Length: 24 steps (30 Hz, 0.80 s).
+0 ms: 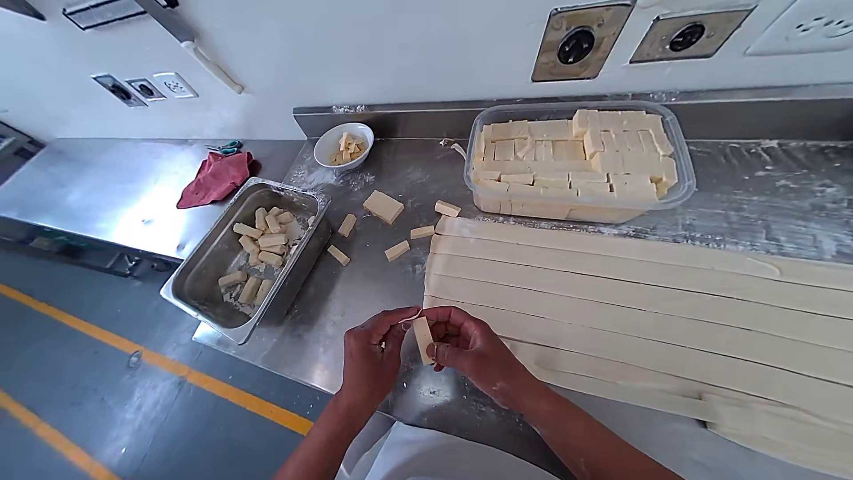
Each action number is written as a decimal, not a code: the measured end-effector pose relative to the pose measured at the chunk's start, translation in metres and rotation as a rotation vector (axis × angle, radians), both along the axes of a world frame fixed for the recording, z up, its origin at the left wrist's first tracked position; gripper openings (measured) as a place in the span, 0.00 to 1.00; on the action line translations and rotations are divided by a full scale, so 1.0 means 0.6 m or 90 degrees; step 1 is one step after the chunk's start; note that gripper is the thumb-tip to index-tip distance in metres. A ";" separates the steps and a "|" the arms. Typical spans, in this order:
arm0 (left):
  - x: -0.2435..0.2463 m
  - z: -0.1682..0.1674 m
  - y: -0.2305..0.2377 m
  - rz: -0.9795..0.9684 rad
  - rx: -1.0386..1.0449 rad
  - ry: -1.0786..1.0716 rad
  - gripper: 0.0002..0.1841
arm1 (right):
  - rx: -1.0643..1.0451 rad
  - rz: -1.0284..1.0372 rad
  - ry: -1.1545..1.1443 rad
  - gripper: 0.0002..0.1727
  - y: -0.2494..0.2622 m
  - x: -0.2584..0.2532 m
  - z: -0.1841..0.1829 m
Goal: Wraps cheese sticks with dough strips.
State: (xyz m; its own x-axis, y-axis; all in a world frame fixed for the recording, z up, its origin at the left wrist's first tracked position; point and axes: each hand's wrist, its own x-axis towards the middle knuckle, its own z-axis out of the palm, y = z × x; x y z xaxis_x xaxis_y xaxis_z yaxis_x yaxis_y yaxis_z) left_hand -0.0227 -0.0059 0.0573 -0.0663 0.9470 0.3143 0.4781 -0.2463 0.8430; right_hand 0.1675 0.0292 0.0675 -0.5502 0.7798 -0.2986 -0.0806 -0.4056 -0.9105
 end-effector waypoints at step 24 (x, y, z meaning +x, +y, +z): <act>-0.001 0.019 0.007 0.246 -0.327 -0.499 0.13 | 0.158 0.243 -0.201 0.18 0.051 -0.010 -0.043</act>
State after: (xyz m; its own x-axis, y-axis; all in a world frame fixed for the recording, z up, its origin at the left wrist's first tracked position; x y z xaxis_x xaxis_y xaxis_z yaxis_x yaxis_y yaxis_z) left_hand -0.0231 -0.0016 0.0686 -0.4089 0.8255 -0.3890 -0.2857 0.2890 0.9137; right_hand 0.1613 0.0599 0.0415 -0.7205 0.6112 -0.3275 0.3228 -0.1224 -0.9385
